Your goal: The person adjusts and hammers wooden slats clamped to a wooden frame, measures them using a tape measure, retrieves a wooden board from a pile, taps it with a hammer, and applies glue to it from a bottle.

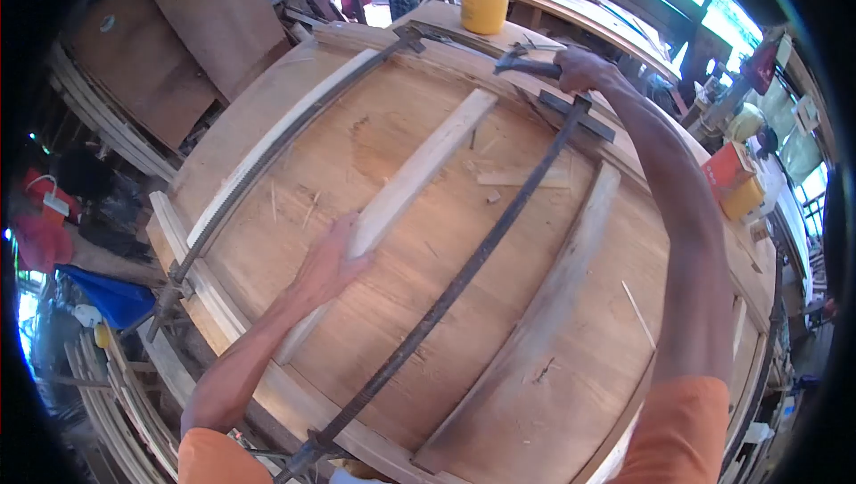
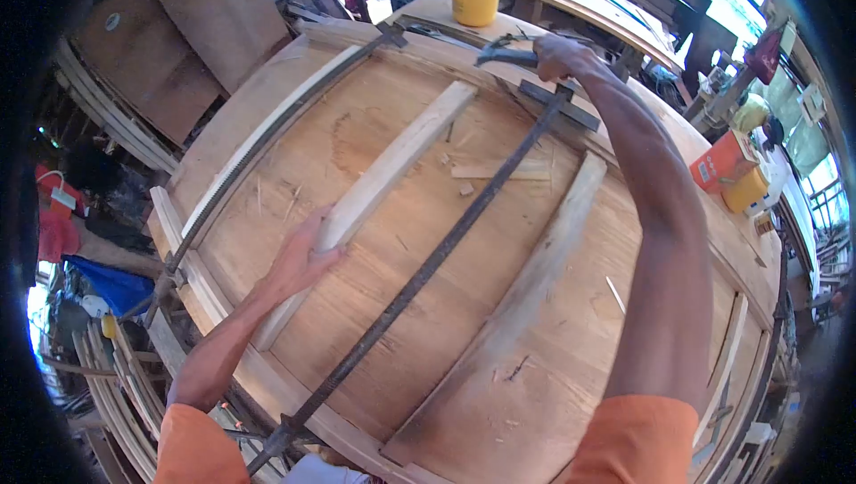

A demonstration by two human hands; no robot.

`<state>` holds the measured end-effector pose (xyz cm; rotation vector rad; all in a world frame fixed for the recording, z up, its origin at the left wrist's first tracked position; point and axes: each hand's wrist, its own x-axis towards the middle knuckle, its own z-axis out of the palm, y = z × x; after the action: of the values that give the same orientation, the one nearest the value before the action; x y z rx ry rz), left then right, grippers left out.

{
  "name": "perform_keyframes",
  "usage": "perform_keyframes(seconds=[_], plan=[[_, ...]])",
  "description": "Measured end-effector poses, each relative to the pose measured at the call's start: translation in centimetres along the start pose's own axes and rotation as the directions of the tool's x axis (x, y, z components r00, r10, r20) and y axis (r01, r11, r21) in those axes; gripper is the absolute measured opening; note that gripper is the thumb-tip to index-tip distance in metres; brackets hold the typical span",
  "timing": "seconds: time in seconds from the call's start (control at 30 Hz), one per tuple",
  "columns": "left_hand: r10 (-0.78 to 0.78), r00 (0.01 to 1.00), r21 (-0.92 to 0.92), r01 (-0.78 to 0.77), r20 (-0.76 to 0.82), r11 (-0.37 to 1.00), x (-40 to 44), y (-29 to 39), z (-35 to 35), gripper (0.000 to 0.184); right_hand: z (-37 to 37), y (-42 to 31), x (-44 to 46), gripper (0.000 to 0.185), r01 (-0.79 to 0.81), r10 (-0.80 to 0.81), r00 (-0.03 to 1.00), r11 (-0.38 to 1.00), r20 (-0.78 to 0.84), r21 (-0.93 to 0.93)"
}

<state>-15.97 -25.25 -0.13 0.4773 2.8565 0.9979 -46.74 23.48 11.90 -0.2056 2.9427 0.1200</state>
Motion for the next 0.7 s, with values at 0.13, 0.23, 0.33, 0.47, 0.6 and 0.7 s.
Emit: perform_keyframes(seconds=[0.13, 0.23, 0.33, 0.47, 0.6, 0.7], plan=[[0.023, 1.000, 0.003, -0.023, -0.019, 1.000, 0.6, -0.8, -0.1, 0.071, -1.3, 1.7, -1.5, 0.040, -0.097, 0.118, 0.983, 0.984, -0.139, 0.153], [0.073, 0.996, 0.029, -0.072, -0.046, 0.997, 0.5, -1.3, 0.2, 0.071, -2.5, 4.3, 0.0, 0.033, -0.273, 0.288, 0.933, 0.957, -0.218, 0.093], [0.106, 0.993, 0.044, -0.104, -0.055, 0.994, 0.4, -1.1, 0.0, 0.071, -2.3, 0.2, -1.7, 0.025, -0.111, 0.111, 0.993, 0.994, -0.044, -0.010], [-0.067, 0.998, -0.083, 0.066, -0.001, 0.994, 1.6, 0.6, -1.4, 0.071, 0.1, 2.5, 0.5, 0.030, 0.068, -0.069, 0.998, 0.993, -0.003, -0.092], [0.032, 0.999, 0.013, -0.032, -0.018, 0.999, 0.4, -0.9, 0.0, 0.071, -0.5, 5.8, 1.0, 0.034, -0.138, 0.160, 0.966, 0.983, -0.202, 0.118], [0.061, 0.997, 0.029, -0.060, -0.036, 0.998, 0.3, -1.1, 0.2, 0.071, 0.6, 2.4, -1.7, 0.032, 0.019, -0.015, 0.974, 1.000, -0.226, 0.018]])
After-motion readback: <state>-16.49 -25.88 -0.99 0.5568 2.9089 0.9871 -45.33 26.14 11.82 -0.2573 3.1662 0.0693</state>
